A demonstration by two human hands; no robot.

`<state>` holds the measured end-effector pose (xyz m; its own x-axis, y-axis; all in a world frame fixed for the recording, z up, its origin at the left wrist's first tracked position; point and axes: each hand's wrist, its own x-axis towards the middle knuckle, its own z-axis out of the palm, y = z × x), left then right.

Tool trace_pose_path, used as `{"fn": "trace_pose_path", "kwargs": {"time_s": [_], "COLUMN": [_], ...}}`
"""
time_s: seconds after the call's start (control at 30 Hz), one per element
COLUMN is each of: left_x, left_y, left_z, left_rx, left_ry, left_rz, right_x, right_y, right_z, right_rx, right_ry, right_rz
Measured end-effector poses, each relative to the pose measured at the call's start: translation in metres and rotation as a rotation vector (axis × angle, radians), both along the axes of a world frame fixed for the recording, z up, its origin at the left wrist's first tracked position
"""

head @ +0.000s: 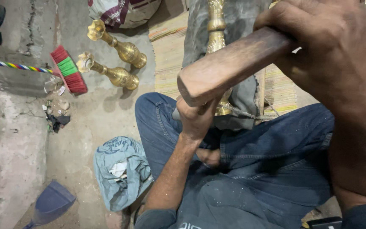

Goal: The person sits on the floor with a brass vase held against a cloth-covered sandbag on their lap. They hold a steel punch against the vase's surface and strike it with a wooden mallet, working the punch around the vase to chase a decorative pattern into the brass, repositioning the vase as they go.

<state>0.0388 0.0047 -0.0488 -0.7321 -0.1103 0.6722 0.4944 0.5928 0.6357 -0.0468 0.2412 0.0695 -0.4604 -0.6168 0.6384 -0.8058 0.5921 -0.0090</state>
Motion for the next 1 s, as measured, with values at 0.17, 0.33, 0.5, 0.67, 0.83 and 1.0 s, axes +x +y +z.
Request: {"fn": "trace_pose_path", "kwargs": {"time_s": [0.17, 0.33, 0.5, 0.67, 0.83, 1.0], "left_x": [0.0, -0.001, -0.001, -0.001, 0.001, -0.001], "left_y": [0.002, 0.008, 0.009, 0.008, 0.006, 0.003], "left_z": [-0.001, 0.009, 0.012, 0.01, 0.009, 0.006], "left_rx": [-0.019, 0.004, 0.04, -0.019, -0.001, -0.015], "left_ry": [0.006, -0.03, -0.004, 0.027, -0.07, -0.042], "left_rz": [-0.002, 0.016, -0.035, 0.01, 0.026, 0.0], "right_x": [0.014, 0.009, 0.01, 0.004, 0.002, 0.005], "right_y": [0.0, -0.001, -0.001, -0.001, -0.003, -0.005], "right_z": [0.004, -0.001, -0.01, -0.02, -0.019, -0.015], "right_rx": [0.205, 0.253, 0.269, 0.107, 0.039, 0.158], "right_ry": [0.268, 0.306, 0.297, 0.152, -0.035, 0.194], "right_rz": [-0.23, -0.266, -0.249, -0.137, -0.063, -0.182]}}
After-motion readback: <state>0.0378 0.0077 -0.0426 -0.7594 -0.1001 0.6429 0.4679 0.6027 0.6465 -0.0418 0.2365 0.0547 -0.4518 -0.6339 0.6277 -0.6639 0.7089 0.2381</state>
